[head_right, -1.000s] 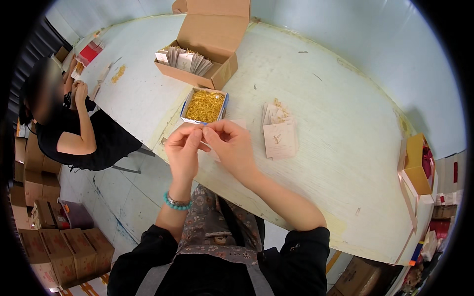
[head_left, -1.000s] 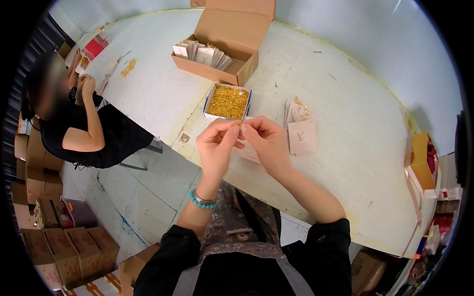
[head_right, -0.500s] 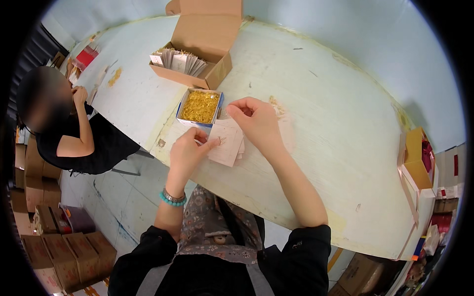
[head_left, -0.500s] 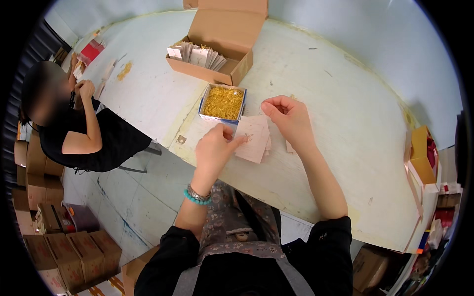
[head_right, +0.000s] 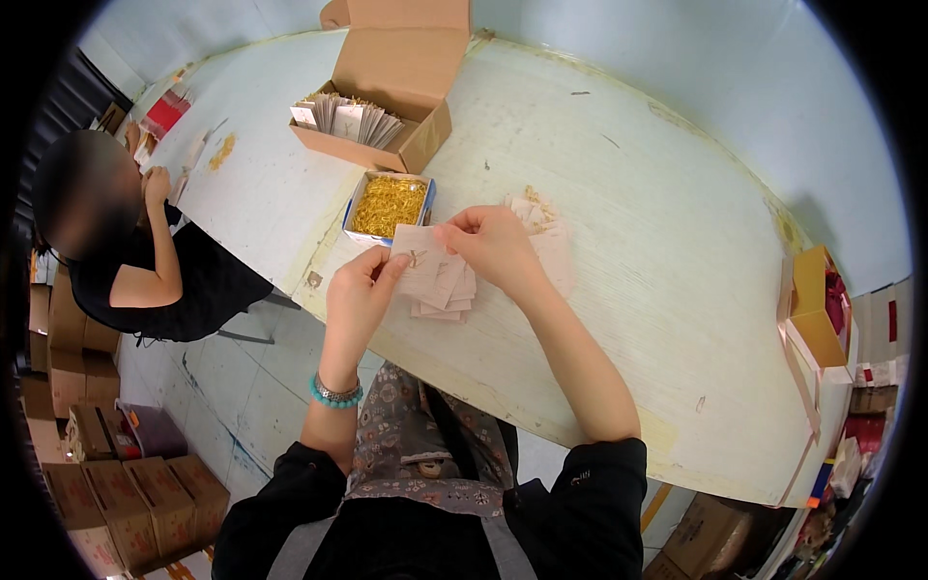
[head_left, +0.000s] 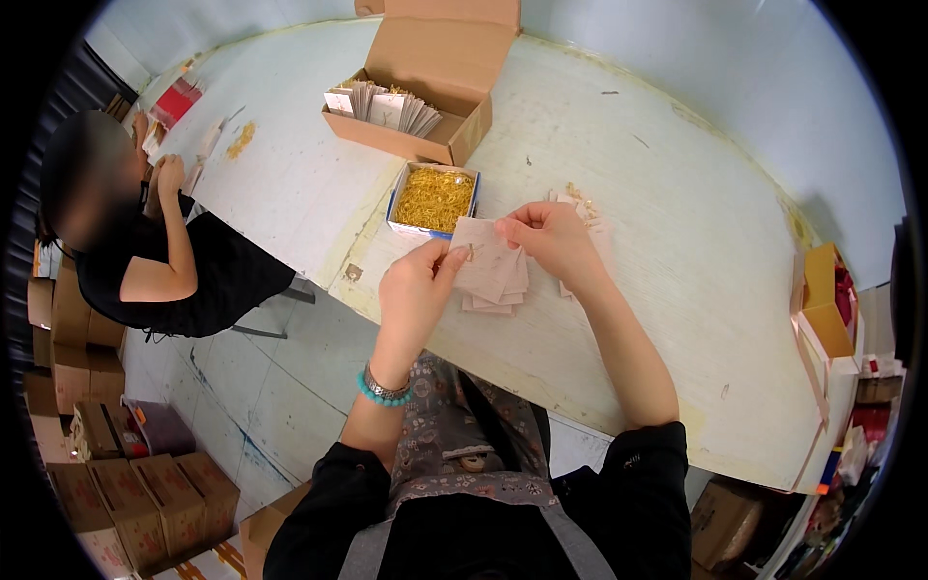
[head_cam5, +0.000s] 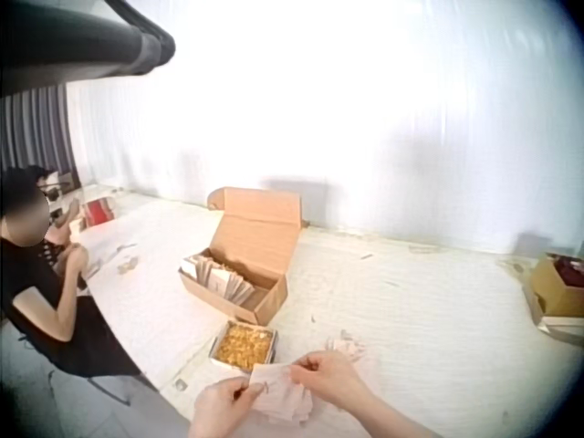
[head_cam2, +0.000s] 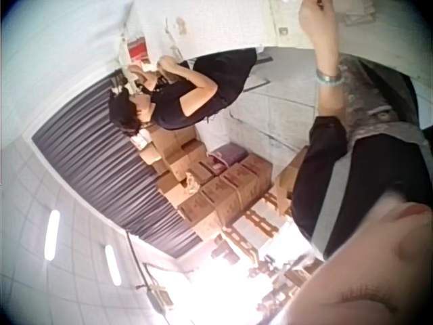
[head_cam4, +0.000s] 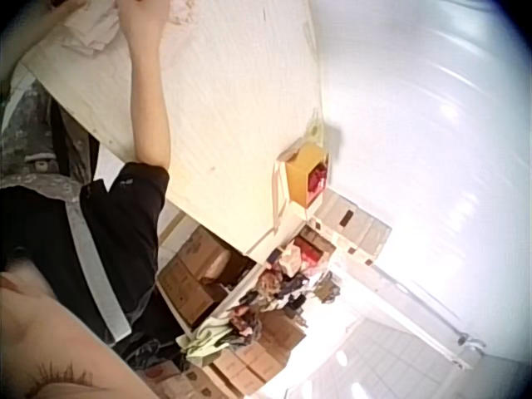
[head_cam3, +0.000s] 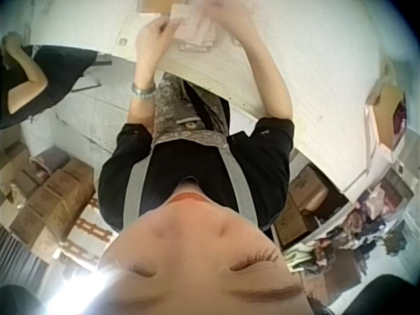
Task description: The person repeatedly picks small yellow items from a tray and places them into small pink paper packets, then folds the packets closed. The person stacks the completed packets on the table. A second person works at the same table in the background.
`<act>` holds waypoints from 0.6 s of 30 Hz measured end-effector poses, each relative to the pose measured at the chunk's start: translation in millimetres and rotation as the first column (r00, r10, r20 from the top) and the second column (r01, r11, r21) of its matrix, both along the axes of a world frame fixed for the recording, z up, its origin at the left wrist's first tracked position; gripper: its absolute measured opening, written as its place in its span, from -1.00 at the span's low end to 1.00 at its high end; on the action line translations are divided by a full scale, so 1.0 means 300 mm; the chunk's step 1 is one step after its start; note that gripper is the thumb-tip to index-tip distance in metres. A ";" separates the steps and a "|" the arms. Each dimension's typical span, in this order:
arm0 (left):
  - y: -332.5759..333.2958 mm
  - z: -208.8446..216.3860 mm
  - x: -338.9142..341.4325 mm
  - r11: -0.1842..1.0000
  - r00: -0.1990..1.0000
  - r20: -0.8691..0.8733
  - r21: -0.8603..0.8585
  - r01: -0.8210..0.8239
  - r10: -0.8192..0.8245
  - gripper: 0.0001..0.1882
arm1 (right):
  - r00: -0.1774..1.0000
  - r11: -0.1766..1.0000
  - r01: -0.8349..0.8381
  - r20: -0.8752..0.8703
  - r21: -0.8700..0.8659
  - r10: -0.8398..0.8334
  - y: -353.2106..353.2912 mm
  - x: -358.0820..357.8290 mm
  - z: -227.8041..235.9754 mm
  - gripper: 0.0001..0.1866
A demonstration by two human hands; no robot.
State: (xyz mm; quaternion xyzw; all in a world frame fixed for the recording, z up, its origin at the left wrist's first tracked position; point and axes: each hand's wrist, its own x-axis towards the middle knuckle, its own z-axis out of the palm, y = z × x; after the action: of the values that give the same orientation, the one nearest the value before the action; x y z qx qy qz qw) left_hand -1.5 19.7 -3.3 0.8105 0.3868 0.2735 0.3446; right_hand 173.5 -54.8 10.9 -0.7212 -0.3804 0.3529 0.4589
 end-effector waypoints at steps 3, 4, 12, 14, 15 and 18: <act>-0.014 0.005 -0.005 0.995 1.000 0.015 0.094 0.021 -0.022 -0.76 | 1.000 1.000 -0.015 0.001 0.020 0.015 0.000 -0.001 0.000 -0.74; -0.017 0.006 -0.006 0.993 0.999 0.019 0.118 0.028 -0.031 -0.78 | 1.000 0.999 -0.015 -0.007 0.038 0.015 0.000 0.001 -0.007 -0.74; -0.030 0.011 -0.005 0.970 0.997 0.048 0.237 0.050 -0.063 -0.76 | 0.999 0.997 -0.028 -0.015 0.065 0.029 -0.004 0.000 0.006 -0.75; -0.031 0.013 -0.011 0.962 0.995 0.032 0.258 0.087 -0.098 -0.78 | 1.000 0.992 0.000 -0.006 0.123 0.000 -0.002 0.005 -0.018 -0.76; -0.034 0.014 -0.013 0.958 0.993 0.024 0.267 0.105 -0.116 -0.79 | 0.993 0.976 0.009 0.111 0.219 -0.034 0.002 0.003 -0.033 -0.78; -0.050 0.014 -0.012 0.954 0.968 0.131 -0.185 0.238 -0.216 -0.83 | 0.971 0.927 0.017 0.216 0.374 -0.105 0.001 -0.009 -0.044 -0.84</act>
State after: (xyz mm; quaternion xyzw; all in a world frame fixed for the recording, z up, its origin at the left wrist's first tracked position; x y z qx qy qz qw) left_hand -5.1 4.8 0.8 0.7947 0.2972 0.2359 0.4739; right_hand 170.8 -54.6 -2.5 -0.6698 -0.4683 0.1738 0.5494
